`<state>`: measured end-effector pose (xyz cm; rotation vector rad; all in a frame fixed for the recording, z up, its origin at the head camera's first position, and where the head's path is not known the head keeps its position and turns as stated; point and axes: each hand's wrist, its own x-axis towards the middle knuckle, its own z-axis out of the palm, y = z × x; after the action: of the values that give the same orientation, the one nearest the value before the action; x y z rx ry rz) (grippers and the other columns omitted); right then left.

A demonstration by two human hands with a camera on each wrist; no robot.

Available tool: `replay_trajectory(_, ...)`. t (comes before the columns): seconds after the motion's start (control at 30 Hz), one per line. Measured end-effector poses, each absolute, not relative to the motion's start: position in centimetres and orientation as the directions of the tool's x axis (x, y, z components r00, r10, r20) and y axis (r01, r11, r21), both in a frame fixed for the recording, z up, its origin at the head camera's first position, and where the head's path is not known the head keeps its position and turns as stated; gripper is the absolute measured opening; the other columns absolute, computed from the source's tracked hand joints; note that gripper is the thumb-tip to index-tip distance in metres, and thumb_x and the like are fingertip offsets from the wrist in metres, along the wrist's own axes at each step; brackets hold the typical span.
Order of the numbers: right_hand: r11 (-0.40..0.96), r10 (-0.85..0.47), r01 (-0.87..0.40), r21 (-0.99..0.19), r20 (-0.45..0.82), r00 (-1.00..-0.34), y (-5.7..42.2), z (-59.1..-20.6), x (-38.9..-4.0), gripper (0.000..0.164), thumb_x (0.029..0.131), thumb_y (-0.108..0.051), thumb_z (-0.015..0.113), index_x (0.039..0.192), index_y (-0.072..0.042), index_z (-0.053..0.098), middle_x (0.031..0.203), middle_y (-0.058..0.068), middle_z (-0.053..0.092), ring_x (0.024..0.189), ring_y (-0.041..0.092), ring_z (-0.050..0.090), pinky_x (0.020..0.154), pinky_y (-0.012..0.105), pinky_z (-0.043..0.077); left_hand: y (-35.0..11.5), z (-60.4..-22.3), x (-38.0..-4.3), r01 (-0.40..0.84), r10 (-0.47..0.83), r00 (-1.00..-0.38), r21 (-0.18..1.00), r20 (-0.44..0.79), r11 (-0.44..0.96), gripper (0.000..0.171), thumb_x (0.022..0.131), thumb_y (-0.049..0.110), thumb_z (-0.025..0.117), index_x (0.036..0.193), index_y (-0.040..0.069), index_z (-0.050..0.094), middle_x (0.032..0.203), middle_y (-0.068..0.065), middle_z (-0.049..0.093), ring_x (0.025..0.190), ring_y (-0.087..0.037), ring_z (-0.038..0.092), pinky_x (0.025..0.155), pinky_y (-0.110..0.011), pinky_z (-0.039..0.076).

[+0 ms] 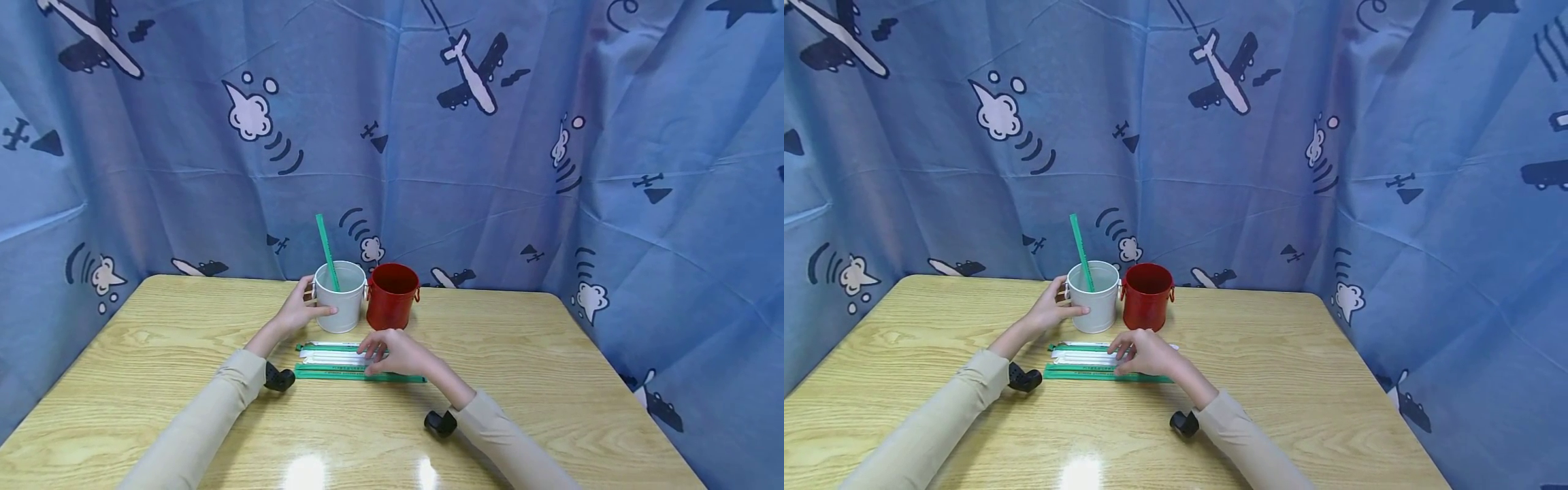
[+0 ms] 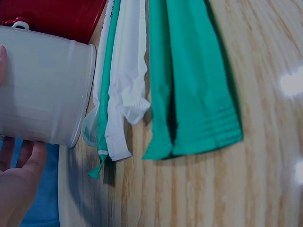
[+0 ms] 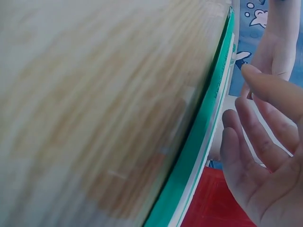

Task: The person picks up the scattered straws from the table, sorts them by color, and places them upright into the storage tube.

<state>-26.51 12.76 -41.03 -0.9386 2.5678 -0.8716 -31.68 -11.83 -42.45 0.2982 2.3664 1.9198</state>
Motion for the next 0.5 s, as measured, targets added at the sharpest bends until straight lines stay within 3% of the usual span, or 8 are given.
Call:
replay_trajectory(0.3, 0.646, -0.662, -0.525, -0.554, -0.064, -0.747, 12.3, -41.6, -26.2, 0.028, 0.077, -0.012, 0.080, 0.103, -0.012, 0.071, 0.090, 0.002, 0.070, 0.074, 0.010, 0.060, 0.067, 0.015, 0.050, -12.0, -43.2, -32.3, 0.097, 0.190, -0.980, 0.975, 0.059, 0.202, 0.084, 0.084, 0.008, 0.073, 0.149, 0.004, 0.019, 0.151, -0.025, 0.026, 0.140, -0.046, 0.028, 0.115, -0.052, 0.030)
replay_trajectory(0.5, 0.658, -0.663, -0.531, -0.534, -0.078, -0.744, 12.0, -41.8, -26.1, 0.025, 0.077, -0.010, 0.080, 0.101, -0.013, 0.071, 0.087, 0.001, 0.070, 0.072, 0.007, 0.057, 0.066, 0.015, 0.049, -11.9, -41.8, -31.2, 0.090, 0.203, -0.978, 0.976, 0.049, 0.197, 0.082, 0.084, 0.003, 0.071, 0.148, 0.001, 0.019, 0.150, -0.028, 0.025, 0.140, -0.048, 0.026, 0.115, -0.054, 0.029)
